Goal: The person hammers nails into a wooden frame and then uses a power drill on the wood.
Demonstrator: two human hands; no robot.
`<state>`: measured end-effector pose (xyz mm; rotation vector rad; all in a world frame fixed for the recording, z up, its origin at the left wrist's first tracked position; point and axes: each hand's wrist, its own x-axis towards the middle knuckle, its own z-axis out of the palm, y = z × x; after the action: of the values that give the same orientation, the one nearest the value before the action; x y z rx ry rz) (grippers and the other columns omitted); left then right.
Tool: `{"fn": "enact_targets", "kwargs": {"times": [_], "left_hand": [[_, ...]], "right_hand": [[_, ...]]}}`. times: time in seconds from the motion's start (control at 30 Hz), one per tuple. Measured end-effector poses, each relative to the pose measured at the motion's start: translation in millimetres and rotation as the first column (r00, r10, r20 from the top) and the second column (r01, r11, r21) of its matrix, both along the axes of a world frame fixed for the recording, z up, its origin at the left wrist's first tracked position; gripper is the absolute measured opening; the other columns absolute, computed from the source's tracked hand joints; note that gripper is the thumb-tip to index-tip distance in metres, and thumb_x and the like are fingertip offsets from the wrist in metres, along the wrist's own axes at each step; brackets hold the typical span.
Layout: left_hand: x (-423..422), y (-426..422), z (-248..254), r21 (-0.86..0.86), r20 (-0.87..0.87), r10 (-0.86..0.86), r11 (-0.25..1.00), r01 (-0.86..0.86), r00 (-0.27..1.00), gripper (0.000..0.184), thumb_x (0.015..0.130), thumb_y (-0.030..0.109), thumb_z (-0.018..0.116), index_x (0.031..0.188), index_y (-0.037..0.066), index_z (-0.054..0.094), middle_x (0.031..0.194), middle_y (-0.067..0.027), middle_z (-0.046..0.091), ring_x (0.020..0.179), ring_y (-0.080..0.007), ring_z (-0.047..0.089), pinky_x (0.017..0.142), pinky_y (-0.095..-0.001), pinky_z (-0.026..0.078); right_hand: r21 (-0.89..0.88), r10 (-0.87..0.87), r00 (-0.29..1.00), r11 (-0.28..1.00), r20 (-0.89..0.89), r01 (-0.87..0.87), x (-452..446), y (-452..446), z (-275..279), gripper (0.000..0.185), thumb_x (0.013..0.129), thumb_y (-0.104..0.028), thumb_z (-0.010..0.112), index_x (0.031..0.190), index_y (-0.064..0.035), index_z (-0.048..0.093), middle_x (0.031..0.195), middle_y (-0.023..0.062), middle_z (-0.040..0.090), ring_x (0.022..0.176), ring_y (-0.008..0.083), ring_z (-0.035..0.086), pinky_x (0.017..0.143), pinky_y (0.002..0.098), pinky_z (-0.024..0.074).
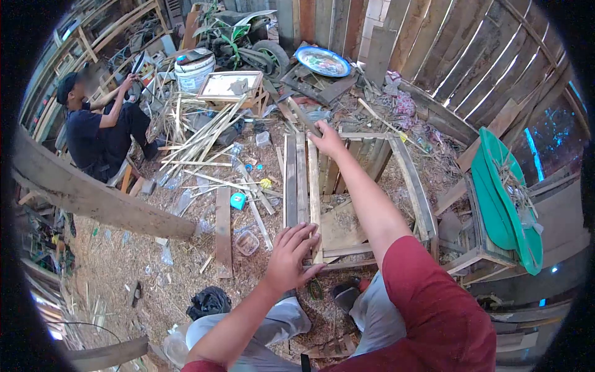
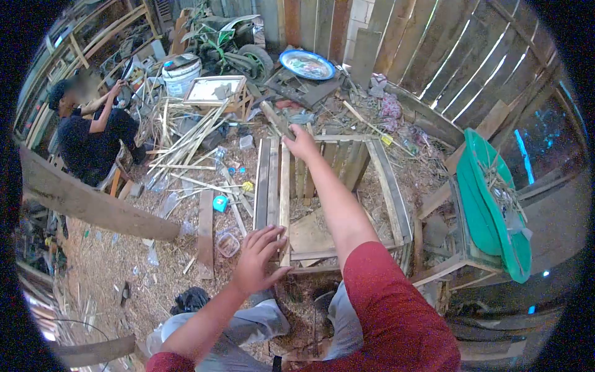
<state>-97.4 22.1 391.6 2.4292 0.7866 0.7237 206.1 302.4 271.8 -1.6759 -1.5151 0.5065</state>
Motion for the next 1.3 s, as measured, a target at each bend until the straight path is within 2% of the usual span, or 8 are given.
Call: {"fn": "enact_targets", "kwargs": {"times": [0.13,0.2,0.4,0.5,0.6,0.8,0.9,1.3], "left_hand": [[0.0,-1.9,1.2,-0.005,-0.022,0.002,1.0,-0.002,1.0,0.062,0.08,0.033,0.084,0.133,0.009,0.063,0.15,-0.0121,0.055,0.143,-0.0372,0.046,0.117,-0.0548,0.033],[1.3,-2.5,1.4,0.002,-0.022,0.004,1.0,-0.004,1.0,0.061,0.08,0.033,0.083,0.133,0.01,0.063,0.15,-0.0118,0.056,0.143,-0.0371,0.046,0.117,-0.0549,0.033],[2.4,-2.1,1.3,0.036,-0.014,0.018,0.999,-0.018,1.0,0.062,0.079,0.038,0.084,0.13,0.01,0.065,0.147,-0.0095,0.058,0.14,-0.0348,0.05,0.115,-0.0533,0.036],[2.9,-2.4,3.5,0.009,-0.015,0.015,1.0,-0.014,1.0,0.062,0.077,0.035,0.085,0.13,0.01,0.065,0.147,-0.0111,0.057,0.14,-0.0367,0.048,0.116,-0.0547,0.035],[3.3,0.1,3.2,0.007,-0.012,0.014,1.0,-0.014,1.0,0.062,0.077,0.033,0.086,0.13,0.01,0.065,0.148,-0.0118,0.057,0.141,-0.0377,0.048,0.117,-0.0556,0.035],[4.0,0.7,-0.4,0.007,-0.002,0.019,1.0,-0.019,1.0,0.062,0.077,0.034,0.085,0.13,0.01,0.065,0.148,-0.0114,0.057,0.14,-0.0375,0.048,0.116,-0.0557,0.035],[3.7,0.3,-0.5,0.012,-0.008,0.022,1.0,-0.021,1.0,0.062,0.077,0.034,0.086,0.13,0.01,0.065,0.148,-0.0113,0.057,0.14,-0.0374,0.048,0.116,-0.0555,0.035],[3.1,-0.4,-0.4,0.008,-0.005,0.015,1.0,-0.015,1.0,0.06,0.077,0.032,0.085,0.129,0.009,0.065,0.147,-0.0121,0.057,0.14,-0.0375,0.048,0.115,-0.055,0.036]], "right_hand": [[-0.014,0.012,1.0,1.0,-0.021,-0.012,0.8,-3.8,1.0,0.048,0.088,-0.038,0.078,0.124,-0.0097,0.063,0.114,0.0202,0.074,0.107,0.0391,0.071,0.091,0.0463,0.0544],[0.021,0.036,0.999,0.999,-0.019,-0.036,0.3,0.1,-3.0,0.035,0.092,-0.031,0.077,0.114,-0.0058,0.065,0.105,0.0129,0.074,0.094,0.0235,0.069,0.087,0.0379,0.0522],[0.108,0.014,0.999,0.994,-0.029,-0.01,1.4,10.9,-22.1,0.032,0.092,-0.028,0.078,0.111,-0.0065,0.065,0.1,0.0102,0.074,0.091,0.0209,0.068,0.085,0.0365,0.0515],[0.022,-0.017,0.999,1.0,-0.038,0.017,-4.1,-0.3,-4.8,0.032,0.092,-0.029,0.078,0.111,-0.0064,0.066,0.1,0.0101,0.075,0.09,0.0208,0.068,0.085,0.0361,0.0516],[0.071,-0.01,0.998,0.997,-0.065,0.015,-5.7,2.6,-4.8,0.046,0.087,-0.037,0.079,0.121,-0.008,0.067,0.109,0.0215,0.074,0.105,0.0407,0.071,0.089,0.0464,0.0543],[-0.008,-0.06,0.998,0.998,-0.035,0.059,-11.9,-9.6,14.2,0.044,0.088,-0.036,0.078,0.119,-0.0068,0.068,0.108,0.0199,0.074,0.104,0.0394,0.071,0.088,0.0461,0.0545],[0.05,-0.044,0.998,0.998,-0.046,0.047,-11.9,-8.8,11.5,0.044,0.088,-0.036,0.078,0.119,-0.0062,0.068,0.108,0.0199,0.074,0.104,0.0392,0.071,0.088,0.0463,0.0545],[0.083,-0.028,0.997,0.996,-0.069,0.034,-10.4,-7.4,5.8,0.041,0.087,-0.034,0.078,0.117,-0.0066,0.069,0.106,0.0208,0.074,0.103,0.0402,0.071,0.088,0.0477,0.0546]]}}
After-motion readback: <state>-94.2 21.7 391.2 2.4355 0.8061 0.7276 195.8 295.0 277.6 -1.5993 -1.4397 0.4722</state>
